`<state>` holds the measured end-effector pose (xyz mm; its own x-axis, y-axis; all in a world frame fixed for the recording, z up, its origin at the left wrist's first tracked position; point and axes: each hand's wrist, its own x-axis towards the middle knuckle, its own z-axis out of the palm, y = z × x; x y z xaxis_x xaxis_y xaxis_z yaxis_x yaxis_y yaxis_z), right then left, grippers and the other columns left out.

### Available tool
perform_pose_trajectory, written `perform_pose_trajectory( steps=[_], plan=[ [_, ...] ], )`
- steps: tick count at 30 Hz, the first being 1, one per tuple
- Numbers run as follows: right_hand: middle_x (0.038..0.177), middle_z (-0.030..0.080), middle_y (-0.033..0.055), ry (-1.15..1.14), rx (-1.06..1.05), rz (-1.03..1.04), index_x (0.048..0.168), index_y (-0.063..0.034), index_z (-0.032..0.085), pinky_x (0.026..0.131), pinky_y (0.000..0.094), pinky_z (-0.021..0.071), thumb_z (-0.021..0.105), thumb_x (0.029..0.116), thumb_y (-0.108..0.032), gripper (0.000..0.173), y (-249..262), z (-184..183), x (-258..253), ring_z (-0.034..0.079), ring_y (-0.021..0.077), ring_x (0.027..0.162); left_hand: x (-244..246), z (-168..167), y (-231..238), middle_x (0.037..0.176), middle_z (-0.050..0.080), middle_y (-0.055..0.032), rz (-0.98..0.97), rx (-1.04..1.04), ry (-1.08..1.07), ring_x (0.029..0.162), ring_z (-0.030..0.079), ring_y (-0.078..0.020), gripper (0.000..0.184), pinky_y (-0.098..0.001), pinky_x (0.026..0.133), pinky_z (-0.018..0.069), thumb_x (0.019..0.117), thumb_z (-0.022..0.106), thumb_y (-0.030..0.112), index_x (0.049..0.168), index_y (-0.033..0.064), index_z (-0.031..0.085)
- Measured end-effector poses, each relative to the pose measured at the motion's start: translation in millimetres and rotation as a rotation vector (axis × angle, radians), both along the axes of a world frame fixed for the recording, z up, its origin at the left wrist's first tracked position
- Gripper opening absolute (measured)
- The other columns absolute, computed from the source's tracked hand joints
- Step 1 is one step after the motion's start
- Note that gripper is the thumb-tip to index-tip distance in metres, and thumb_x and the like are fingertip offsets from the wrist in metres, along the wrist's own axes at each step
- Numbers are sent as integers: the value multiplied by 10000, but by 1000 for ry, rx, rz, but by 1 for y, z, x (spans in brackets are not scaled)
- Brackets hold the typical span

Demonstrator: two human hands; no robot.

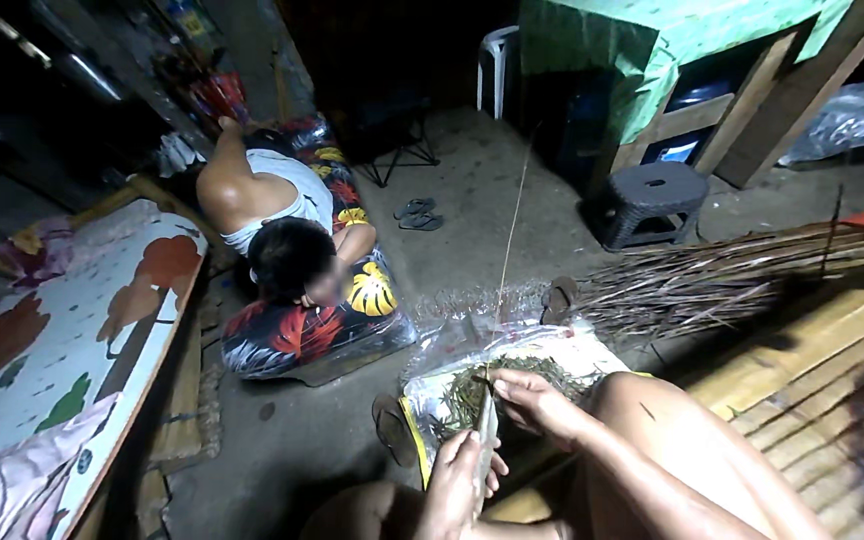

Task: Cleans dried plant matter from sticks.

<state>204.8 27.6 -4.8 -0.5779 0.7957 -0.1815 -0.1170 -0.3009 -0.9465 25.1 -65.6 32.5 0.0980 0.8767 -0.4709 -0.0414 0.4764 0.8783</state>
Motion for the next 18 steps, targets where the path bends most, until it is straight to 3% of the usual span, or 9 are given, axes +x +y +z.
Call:
perform_pose_trajectory(
  steps=[4, 8, 11, 15, 18],
  plan=[
    [652, 479, -106, -39, 74, 91, 1306, -92, 602, 452, 177, 354, 433, 1032, -227, 350, -6, 0, 4, 392, -7, 472, -3, 6, 10, 762, 655, -34, 112, 24, 0, 605, 625, -79, 299, -215, 589, 555, 1102, 360, 91, 1084, -48, 625],
    [664, 489, -104, -67, 289, 152, 1203, -62, 633, 485, 185, 361, 511, 1003, -261, 308, -15, -4, 0, 414, -14, 512, -1, 9, 20, 706, 655, -33, 189, 55, 22, 563, 620, -70, 257, -201, 558, 549, 1083, 417, 44, 987, -40, 640],
    [711, 562, -9, -212, 489, 133, 1183, -4, 632, 605, 274, 460, 542, 1001, -321, 377, -16, -4, -2, 515, 55, 607, 6, 12, 21, 668, 643, -53, 257, 23, -35, 502, 600, -73, 242, -195, 489, 529, 1079, 418, 25, 990, -52, 630],
    [681, 568, 55, -335, 700, 91, 1082, -36, 660, 575, 386, 466, 497, 1030, -414, 414, -12, -11, 2, 553, 153, 594, 11, 15, 19, 650, 602, -43, 256, -18, -65, 453, 539, -54, 268, -171, 428, 473, 1102, 400, 73, 969, -32, 607],
    [746, 656, 91, -384, 812, -3, 1121, -48, 706, 619, 437, 518, 475, 1037, -406, 434, -6, -16, 7, 630, 196, 652, 10, 19, 16, 644, 566, -21, 220, -54, -99, 443, 501, -37, 294, -158, 415, 445, 1113, 388, 111, 961, -22, 601]
  ],
)
